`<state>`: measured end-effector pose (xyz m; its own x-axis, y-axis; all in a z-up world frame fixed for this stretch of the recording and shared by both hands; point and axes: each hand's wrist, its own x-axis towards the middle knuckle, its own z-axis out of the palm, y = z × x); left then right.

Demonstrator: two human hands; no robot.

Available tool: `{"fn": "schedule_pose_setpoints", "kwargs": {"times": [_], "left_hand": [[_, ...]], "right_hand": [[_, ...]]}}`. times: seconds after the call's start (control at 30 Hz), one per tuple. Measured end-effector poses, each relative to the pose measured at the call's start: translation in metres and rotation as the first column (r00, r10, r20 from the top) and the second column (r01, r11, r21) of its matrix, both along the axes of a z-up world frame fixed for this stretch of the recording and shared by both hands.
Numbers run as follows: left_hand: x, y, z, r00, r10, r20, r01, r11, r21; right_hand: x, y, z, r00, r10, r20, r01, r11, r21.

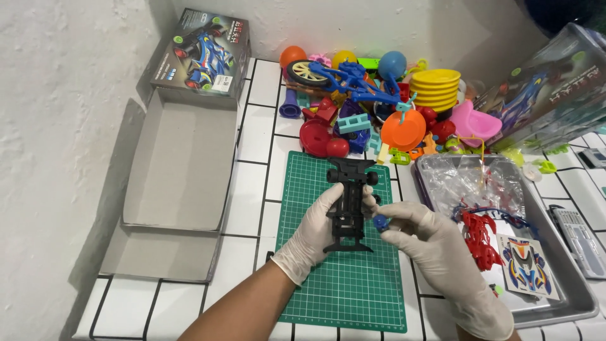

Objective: Assembling a toy car chassis by installing gears, axles, and motor components on a workspace.

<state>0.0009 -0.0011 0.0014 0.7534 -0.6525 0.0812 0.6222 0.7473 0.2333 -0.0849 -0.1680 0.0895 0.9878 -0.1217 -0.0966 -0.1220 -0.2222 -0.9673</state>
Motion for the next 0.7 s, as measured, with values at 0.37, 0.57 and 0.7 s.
{"fn": "schedule_pose_setpoints", "kwargs": {"times": [0.37,0.57,0.7], "left_hand": [[0.0,0.0,-0.002,0.99,-0.132,-0.043,0.133,0.991,0.032],[-0.001,0.003,0.001,0.996,-0.087,0.022,0.082,0.981,0.178],[-0.003,0.003,-0.002,0.997,-0.067,0.035,0.06,0.981,0.183]], "right_hand": [[0.003,0.024,-0.025,0.831,0.402,0.384,-0.014,0.705,-0.709],[0.006,0.03,-0.023,0.774,0.461,0.434,0.032,0.656,-0.754],[0.006,0.035,-0.019,0.793,0.453,0.408,-0.011,0.68,-0.733]]}}
